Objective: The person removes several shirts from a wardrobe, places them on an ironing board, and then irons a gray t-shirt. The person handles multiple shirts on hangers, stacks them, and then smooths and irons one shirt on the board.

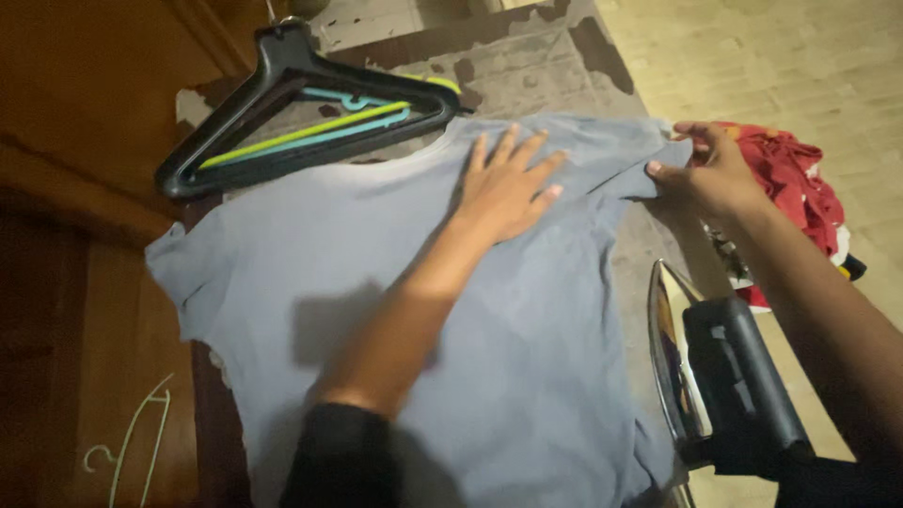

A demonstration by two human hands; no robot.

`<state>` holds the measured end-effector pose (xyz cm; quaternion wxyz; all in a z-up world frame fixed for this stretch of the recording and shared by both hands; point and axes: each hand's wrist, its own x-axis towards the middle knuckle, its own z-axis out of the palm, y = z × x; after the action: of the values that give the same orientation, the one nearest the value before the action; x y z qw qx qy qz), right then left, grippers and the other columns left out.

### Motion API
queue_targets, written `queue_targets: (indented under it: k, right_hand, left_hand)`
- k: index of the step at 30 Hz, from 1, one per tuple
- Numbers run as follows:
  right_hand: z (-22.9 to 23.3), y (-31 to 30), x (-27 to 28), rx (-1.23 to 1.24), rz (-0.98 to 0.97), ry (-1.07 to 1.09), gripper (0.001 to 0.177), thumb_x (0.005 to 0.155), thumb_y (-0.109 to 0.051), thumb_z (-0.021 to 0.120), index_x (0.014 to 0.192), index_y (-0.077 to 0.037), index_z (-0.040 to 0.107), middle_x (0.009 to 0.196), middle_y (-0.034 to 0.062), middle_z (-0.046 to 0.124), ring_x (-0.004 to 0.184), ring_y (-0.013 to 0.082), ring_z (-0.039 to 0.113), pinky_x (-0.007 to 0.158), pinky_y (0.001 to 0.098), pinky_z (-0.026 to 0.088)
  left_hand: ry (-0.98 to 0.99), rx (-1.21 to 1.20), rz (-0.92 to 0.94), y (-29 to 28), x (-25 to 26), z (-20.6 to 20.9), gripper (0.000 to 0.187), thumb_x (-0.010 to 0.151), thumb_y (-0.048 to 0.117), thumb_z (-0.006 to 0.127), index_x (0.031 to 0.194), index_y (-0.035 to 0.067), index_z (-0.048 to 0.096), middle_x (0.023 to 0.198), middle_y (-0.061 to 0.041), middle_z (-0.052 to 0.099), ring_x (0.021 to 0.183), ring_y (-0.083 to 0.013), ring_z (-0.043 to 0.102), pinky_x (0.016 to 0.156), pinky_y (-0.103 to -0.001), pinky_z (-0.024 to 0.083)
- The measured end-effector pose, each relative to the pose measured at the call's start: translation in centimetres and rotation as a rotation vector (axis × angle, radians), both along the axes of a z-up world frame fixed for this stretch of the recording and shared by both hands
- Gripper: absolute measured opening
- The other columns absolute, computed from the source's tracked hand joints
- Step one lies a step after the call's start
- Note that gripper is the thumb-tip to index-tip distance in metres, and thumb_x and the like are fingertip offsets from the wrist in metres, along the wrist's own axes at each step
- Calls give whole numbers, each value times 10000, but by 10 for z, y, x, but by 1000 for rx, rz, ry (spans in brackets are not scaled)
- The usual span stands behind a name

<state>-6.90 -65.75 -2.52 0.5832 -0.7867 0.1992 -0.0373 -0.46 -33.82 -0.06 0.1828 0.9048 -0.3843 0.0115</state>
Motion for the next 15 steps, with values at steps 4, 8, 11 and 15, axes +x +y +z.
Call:
queue_targets:
  k: [4,8,11,15]
  right_hand:
    - [0,-8,-1,175,-10,-226,548,916,1,763,1420,-11,550,1364,141,648,1114,173,696,921,295,601]
    - [9,-20,-8,-6,34,-19,617,868,-26,769,1440,-54,541,1265,139,597,1046,191,656,818,336,555]
    - [19,-30,-17,-65,182,225,672,813,-70,784,1425,-88,508,1235,113,618,1003,191,631,772,347,526]
    - [11,-35,-4,4,101,290,429,928,-244,689,1304,-78,569,1134,57,661,927,146,652,737,317,531]
  left_hand:
    - [87,109,36,-39,18,0,617,969,585,472,1543,370,400,1674,4,235,1548,-375,132,1203,-664,65]
    - [71,125,97,-47,21,-6,684,962,647,439,1575,360,339,1691,17,187,1559,-372,93,1204,-659,56]
    - [49,122,95,-47,21,-8,712,954,640,439,1584,331,321,1685,15,191,1548,-376,94,1197,-661,51]
    - [32,113,77,-48,20,-13,711,965,596,471,1588,282,335,1688,-18,212,1562,-368,102,1213,-657,42]
